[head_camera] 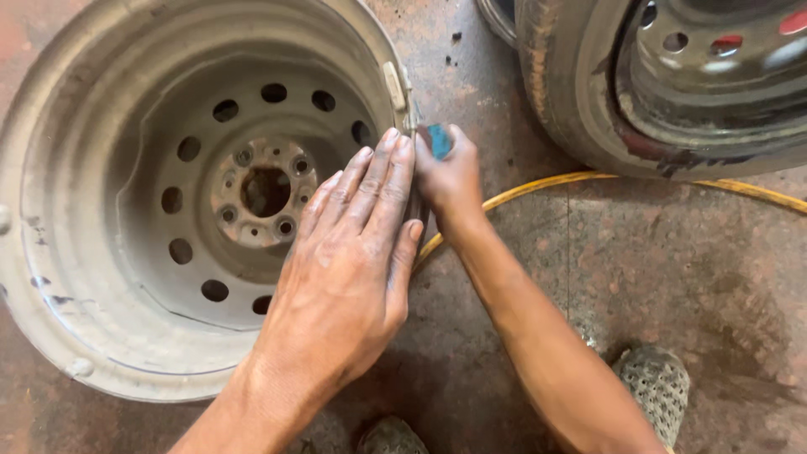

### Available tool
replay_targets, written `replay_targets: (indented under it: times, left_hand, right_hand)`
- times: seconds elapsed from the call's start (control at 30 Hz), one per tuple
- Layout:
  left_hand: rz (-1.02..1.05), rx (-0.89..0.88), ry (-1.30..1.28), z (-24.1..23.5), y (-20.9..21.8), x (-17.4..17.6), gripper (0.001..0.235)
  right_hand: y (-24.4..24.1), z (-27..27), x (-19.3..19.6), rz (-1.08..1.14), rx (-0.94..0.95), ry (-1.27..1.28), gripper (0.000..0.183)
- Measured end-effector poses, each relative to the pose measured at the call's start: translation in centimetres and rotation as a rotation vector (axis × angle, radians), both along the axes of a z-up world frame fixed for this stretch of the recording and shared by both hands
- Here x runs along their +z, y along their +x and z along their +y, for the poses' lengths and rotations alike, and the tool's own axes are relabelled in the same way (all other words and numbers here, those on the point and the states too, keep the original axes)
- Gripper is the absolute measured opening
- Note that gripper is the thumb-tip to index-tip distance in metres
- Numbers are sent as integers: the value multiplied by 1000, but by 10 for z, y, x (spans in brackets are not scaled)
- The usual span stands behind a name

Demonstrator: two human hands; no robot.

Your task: The person scrubs the rim of a metal wheel with a blue abrasive pad, moving around the circumference to clean the surface. They rotate the wheel to access different sections and continue scrubbing the inner and outer edges of the rim.

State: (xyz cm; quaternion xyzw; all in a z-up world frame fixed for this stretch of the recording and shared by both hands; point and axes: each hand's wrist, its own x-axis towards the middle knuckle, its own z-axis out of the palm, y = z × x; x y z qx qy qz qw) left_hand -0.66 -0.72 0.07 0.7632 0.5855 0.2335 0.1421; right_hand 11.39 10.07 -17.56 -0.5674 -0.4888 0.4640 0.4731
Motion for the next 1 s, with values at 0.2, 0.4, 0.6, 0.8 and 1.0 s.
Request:
replay_targets:
  times: [0.2, 0.4, 0.6, 0.8, 1.0]
  left_hand:
    - [-17, 4, 4, 3, 4, 5, 57]
    - [18, 6, 21, 2, 2, 9, 56]
    - [1, 2, 5, 2, 3, 4, 55]
    - [-17, 2, -5, 3, 3, 6, 57]
    - [27, -7, 11, 0, -3, 0, 56]
  right_hand:
    - [10, -41, 10, -160, -3, 41, 26]
    - [7, 44, 9, 29, 282, 105, 12]
    - [10, 52, -10, -22, 251, 183, 20]
    - [1, -40, 16, -106, -70, -49, 22]
    - [-8, -61, 14, 21, -98, 8, 27]
